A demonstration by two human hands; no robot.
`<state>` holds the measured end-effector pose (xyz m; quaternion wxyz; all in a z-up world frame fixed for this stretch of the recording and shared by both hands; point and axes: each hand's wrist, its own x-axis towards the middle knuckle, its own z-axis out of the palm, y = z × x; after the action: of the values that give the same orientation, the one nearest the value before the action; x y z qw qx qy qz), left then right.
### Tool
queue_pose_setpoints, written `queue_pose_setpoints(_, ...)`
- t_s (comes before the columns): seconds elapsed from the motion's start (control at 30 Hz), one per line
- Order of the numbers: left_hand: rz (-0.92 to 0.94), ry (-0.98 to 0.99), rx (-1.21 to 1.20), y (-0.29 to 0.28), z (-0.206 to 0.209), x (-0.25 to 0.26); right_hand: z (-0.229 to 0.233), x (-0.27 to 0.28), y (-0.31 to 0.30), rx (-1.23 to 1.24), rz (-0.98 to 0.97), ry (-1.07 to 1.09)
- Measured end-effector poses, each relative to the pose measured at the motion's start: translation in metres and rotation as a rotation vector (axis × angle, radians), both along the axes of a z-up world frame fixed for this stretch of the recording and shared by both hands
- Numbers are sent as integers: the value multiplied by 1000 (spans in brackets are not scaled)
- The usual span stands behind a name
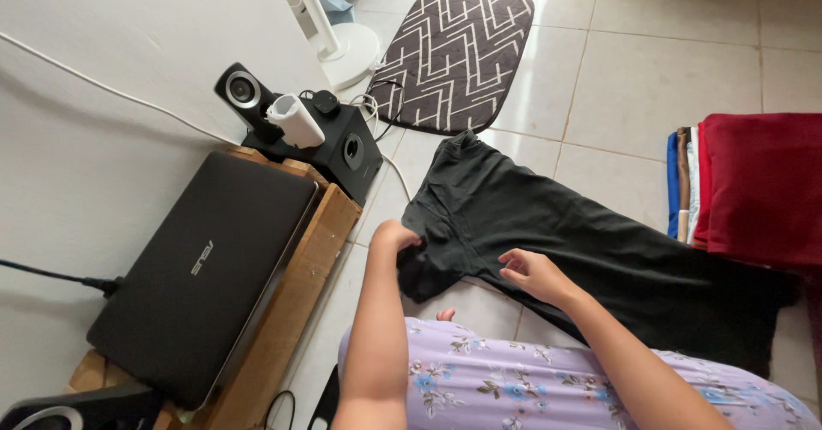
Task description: The person folds a black short-sleeved shirt on the floor. They smooth the fabric, fold the sleeves inward, fold the shirt in half lengthwise, then fold it into thirds to create a compact rectangle.
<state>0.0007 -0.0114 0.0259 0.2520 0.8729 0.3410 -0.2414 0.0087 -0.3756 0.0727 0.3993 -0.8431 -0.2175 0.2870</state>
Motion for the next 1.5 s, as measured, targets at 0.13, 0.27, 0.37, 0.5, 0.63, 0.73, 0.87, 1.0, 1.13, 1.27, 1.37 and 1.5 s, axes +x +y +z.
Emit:
queue_pose_setpoints(0.13, 141, -546, -451, -46, 18, 1, 26, -16, 16, 191, -7, -160)
queue_pose_setpoints(0.27, 324, -731, -646, -108, 40, 14, 49, -38, 32, 224, -130, -265)
queue_pose_setpoints(0.37, 458, -651, -1070, -136, 56, 16, 52, -54, 47, 335, -328, -448)
queue_pose_setpoints(0.5, 419, -560, -1101, -140, 62, 16, 46, -49, 48, 284, -522, -334)
queue_pose_setpoints(0.63, 351, -522, -924, -110, 56, 12, 42, -29, 35, 290, -436, -208)
queue_pose_setpoints(0.73, 161, -574, -452, -75, 52, -1, 40, -30, 35, 390, -267, -204)
queue_pose_setpoints(0.87, 101, -417, -133, -50, 56, -16, 34, -45, 40, 373, 40, -439)
queue_pose_setpoints(1.0, 101, -373, -321, -60, 71, -18, 30, -55, 44, 334, 207, -296)
queue_pose_setpoints(1.13, 92, -323, -638, -75, 98, -22, 35, -47, 34, 380, 208, 332)
queue_pose_setpoints(1.27, 97, -119, -915, -81, 122, -30, 33, -21, 16, 477, 312, 674)
queue_pose_setpoints(1.37, 45, 12, -745, -86, 119, -27, 12, -1, 8, 312, 187, 586)
queue_pose_setpoints(1.5, 15, 97, -491, -84, 76, -9, -37, 16, 5, 57, -112, 215)
